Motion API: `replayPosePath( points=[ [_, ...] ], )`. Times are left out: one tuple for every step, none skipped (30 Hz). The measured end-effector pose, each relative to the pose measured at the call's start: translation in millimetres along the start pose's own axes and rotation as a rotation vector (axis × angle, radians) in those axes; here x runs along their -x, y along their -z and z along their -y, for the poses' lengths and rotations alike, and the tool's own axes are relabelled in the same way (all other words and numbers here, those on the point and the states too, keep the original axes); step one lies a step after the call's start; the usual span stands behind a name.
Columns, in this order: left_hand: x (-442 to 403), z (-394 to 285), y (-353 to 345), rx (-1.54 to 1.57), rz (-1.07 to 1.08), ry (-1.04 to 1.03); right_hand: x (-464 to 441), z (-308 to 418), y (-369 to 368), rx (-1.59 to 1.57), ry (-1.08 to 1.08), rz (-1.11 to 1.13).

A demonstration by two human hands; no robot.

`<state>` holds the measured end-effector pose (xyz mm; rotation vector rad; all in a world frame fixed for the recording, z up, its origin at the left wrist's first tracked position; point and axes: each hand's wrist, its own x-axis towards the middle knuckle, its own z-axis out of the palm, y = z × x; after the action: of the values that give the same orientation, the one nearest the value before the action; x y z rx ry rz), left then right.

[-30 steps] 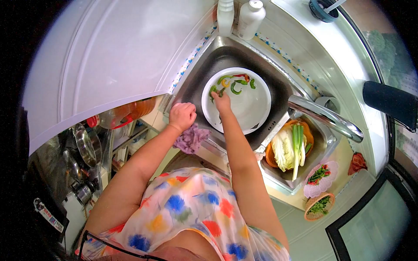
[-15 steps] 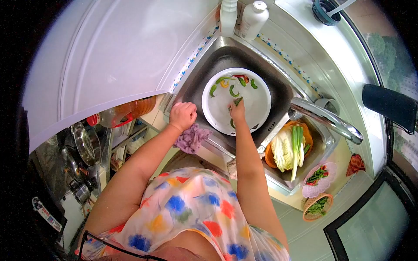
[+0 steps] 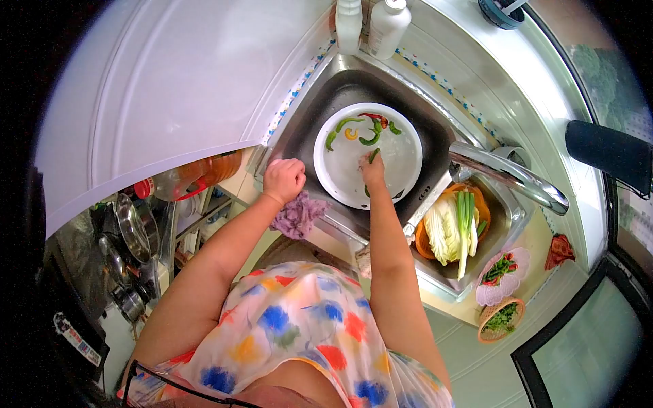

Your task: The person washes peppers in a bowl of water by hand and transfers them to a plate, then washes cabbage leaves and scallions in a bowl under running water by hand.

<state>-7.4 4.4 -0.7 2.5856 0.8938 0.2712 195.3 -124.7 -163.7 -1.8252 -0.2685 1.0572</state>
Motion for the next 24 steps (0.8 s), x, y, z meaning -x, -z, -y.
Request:
replayPosePath(
  points=[
    [0.4,0.6,-1.0,-0.002,0.0,0.001,-2.3,-3.7,0.3,-0.031,-0.043,0.024],
    [0.5,0.8,-1.4,-0.004,0.0,0.001,-4.9,-7.1,1.3,-0.062,-0.087,0.048],
    [0.4,0.7,-1.0,-0.006,0.0,0.001,-5.9,-5.1,2.3,0.024,-0.126,0.066],
    [0.5,0.4,-0.5,-0.008,0.0,0.001,-6.8,-3.3,3.5,0.11,-0.166,0.084],
    [0.5,0.1,-0.2,-0.009,0.001,0.001,-7.2,-1.8,4.3,0.196,-0.206,0.102],
    [0.5,-0.1,-0.1,-0.006,-0.001,0.0,-5.3,4.7,4.1,0.16,-0.207,0.079],
    [0.5,-0.1,-0.1,-0.003,-0.003,-0.001,-2.8,11.5,3.5,0.124,-0.207,0.055],
    [0.6,0.1,-0.1,0.0,-0.005,-0.002,0.8,18.0,1.7,0.088,-0.207,0.031],
    [0.8,0.9,-1.0,0.007,-0.009,-0.003,2.6,15.3,-1.0,0.048,-0.147,0.012],
    [1.3,2.0,-2.8,0.014,-0.013,-0.005,4.9,12.4,-4.0,0.009,-0.086,-0.007],
    [1.7,2.6,-3.7,0.021,-0.017,-0.007,6.7,10.1,-5.2,-0.03,-0.025,-0.027],
    [1.6,2.1,-3.2,0.023,-0.018,-0.01,7.9,11.9,-3.1,-0.046,-0.059,-0.022],
    [1.2,1.4,-2.0,0.024,-0.019,-0.013,8.3,14.3,0.7,-0.063,-0.092,-0.018],
    [1.1,1.2,-1.1,0.026,-0.019,-0.016,9.2,16.6,3.8,-0.079,-0.126,-0.014],
    [1.5,1.5,-1.1,0.025,-0.022,-0.014,11.4,20.4,6.0,-0.022,-0.118,-0.038],
    [1.8,1.7,-1.7,0.025,-0.025,-0.012,13.5,24.5,9.6,0.038,-0.111,-0.063],
    [2.0,2.0,-2.1,0.024,-0.028,-0.01,15.5,28.8,13.1,0.097,-0.102,-0.086],
    [2.4,2.2,-2.4,0.028,-0.03,-0.009,19.1,33.2,18.0,0.054,-0.068,-0.063],
    [2.7,2.4,-3.0,0.033,-0.032,-0.008,23.6,37.7,24.3,0.012,-0.033,-0.04],
    [2.8,2.5,-3.4,0.036,-0.035,-0.007,26.7,43.0,30.6,-0.03,0.003,-0.017],
    [3.0,2.7,-3.7,0.035,-0.034,-0.007,29.8,52.7,36.0,-0.029,-0.012,-0.028],
    [3.1,2.8,-3.9,0.033,-0.033,-0.008,32.7,63.4,41.6,-0.028,-0.026,-0.04],
    [2.9,2.9,-4.2,0.03,-0.033,-0.009,34.4,71.7,46.1,-0.028,-0.041,-0.051],
    [3.0,3.0,-4.1,0.025,-0.024,-0.009,34.8,76.0,49.3,-0.044,0.029,-0.07]
  ],
)
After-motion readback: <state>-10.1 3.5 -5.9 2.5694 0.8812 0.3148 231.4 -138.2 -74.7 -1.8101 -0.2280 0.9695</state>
